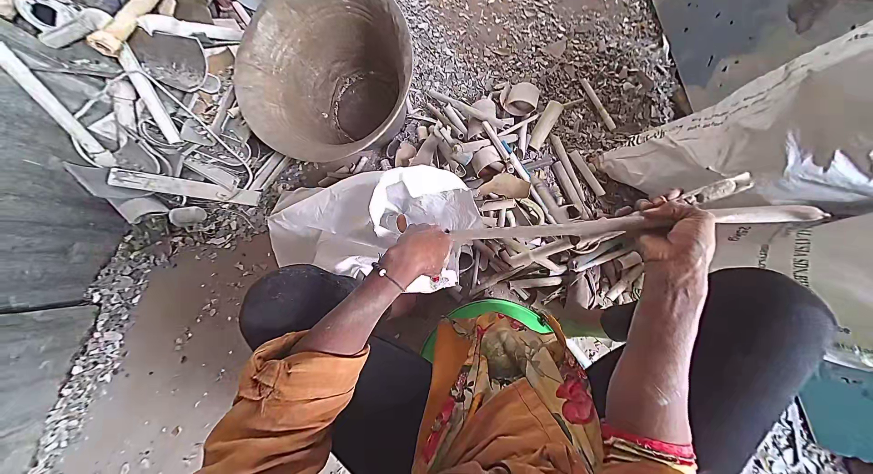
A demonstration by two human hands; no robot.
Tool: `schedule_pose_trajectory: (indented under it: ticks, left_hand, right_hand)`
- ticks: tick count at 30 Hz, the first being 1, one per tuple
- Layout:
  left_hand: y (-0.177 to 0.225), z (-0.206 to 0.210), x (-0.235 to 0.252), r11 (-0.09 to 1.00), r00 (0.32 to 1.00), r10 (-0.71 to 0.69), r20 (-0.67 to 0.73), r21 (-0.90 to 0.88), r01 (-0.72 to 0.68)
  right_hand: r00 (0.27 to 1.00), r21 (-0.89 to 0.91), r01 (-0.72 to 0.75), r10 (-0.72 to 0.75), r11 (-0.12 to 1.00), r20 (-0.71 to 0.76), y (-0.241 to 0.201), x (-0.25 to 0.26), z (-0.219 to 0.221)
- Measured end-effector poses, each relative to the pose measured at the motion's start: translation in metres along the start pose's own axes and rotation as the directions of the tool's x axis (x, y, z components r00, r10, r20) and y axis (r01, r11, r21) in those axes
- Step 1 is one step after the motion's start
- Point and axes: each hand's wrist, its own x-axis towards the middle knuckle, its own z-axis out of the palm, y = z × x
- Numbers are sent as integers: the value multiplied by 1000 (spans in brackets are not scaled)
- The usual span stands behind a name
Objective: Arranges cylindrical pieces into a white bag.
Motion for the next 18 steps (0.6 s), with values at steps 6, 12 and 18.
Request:
schedule_pose_trajectory:
  ticks: [6,12,18]
  left_hand:
    - [-11,13,-12,998,999,37,-37,-39,-39]
    - [-8,20,-40,997,1000,26,-2,-69,-26]
    - [-10,19,-53,993,999,10,-51,-119,-16]
  right_hand:
    - [989,48,-147,148,988,-19,27,-21,16]
    - [966,-34,-222,215,975,-144,98,-59,50]
    - [826,-221,-515,549,828,129,229,-124,65]
